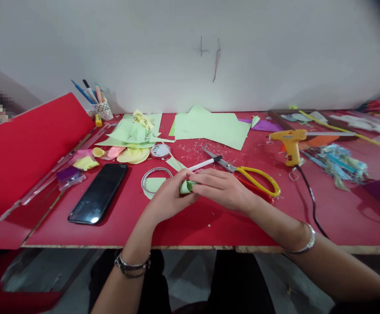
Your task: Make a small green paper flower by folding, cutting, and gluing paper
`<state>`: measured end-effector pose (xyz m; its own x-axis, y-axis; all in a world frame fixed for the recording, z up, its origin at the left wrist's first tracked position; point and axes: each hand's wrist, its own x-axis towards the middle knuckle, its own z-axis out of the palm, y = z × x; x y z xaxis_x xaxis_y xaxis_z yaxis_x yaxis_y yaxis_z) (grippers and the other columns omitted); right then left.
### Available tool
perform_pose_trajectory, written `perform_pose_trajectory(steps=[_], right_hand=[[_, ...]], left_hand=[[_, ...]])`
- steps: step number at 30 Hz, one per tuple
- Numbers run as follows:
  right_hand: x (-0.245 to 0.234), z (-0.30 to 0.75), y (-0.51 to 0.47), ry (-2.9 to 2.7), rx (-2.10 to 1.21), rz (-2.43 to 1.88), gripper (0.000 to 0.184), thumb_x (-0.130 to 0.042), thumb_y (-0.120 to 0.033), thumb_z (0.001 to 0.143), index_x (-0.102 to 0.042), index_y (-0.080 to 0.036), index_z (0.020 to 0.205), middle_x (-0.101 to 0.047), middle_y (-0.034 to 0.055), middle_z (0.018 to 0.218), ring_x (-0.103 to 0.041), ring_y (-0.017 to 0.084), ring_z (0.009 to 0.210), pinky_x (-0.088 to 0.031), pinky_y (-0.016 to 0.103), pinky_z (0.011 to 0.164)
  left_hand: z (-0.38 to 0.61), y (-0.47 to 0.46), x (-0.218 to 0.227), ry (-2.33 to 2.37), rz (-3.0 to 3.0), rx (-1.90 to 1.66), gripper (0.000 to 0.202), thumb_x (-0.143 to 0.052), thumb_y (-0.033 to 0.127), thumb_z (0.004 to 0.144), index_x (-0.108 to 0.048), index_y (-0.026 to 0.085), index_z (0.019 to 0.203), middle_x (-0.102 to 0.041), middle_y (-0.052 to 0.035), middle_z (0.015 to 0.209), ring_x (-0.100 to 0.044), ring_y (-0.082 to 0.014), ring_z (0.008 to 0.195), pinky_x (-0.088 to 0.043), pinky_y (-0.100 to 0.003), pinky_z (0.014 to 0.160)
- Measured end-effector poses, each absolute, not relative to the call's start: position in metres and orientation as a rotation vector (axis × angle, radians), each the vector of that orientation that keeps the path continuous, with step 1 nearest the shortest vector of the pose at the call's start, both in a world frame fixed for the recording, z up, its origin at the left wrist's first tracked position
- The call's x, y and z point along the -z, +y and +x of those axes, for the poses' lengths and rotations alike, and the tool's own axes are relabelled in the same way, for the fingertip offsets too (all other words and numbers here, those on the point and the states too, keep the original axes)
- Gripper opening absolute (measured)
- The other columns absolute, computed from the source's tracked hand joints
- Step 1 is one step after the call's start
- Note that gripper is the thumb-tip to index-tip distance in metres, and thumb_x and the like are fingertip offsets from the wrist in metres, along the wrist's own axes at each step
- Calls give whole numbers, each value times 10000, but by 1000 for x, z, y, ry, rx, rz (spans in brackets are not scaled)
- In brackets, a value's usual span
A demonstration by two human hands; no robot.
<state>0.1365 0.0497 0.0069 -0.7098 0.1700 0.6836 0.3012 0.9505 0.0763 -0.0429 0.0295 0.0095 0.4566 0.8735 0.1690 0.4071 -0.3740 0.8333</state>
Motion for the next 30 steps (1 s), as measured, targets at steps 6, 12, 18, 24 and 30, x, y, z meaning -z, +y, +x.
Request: perform_pose_trajectory(steps=[6, 12, 18, 24, 30], right_hand=[[-7, 132, 49, -2262, 71, -452, 109, -441, -133, 857, -529, -188, 889, -630, 64, 933, -571, 146, 879, -497, 284, 760], [-6, 128, 47, -2104, -254, -631, 80, -442, -156, 853, -514, -190, 862, -604, 58, 874, -571, 156, 853, -488, 311, 746], [-4, 127, 48, -2062, -384, -689, 75, -448, -144, 833, -504, -180, 798, -586, 42, 823, -564, 142, 802, -476, 288, 716], [-4, 127, 47, -2067, -339, -644, 80, -444, -138, 843, -509, -182, 828, -590, 41, 828, -563, 142, 823, -475, 289, 732], [-4, 125, 44, -2051, -293, -714, 62, -449, -165, 841, -503, -187, 820, -598, 23, 789, -566, 122, 737, -467, 252, 662]], left_hand=[[-43, 28, -12, 1095, 2061, -793, 173, -480, 310, 823, -489, 167, 920, -543, 2, 761, -477, -114, 655, -365, -206, 578], [-42, 29, -12, 1182, 2181, -827, 144, -453, 303, 837, -478, 163, 859, -525, 2, 715, -474, -122, 634, -340, -216, 573], [-41, 29, -10, 1227, 2225, -860, 177, -434, 334, 849, -471, 171, 906, -545, -13, 770, -498, -137, 679, -347, -228, 599], [-44, 26, -12, 1176, 2163, -913, 160, -355, 279, 872, -471, 176, 912, -493, 15, 706, -437, -108, 616, -339, -215, 574], [-42, 27, -13, 1163, 2135, -979, 89, -442, 176, 787, -474, 179, 870, -476, 45, 643, -406, -78, 542, -320, -180, 509]])
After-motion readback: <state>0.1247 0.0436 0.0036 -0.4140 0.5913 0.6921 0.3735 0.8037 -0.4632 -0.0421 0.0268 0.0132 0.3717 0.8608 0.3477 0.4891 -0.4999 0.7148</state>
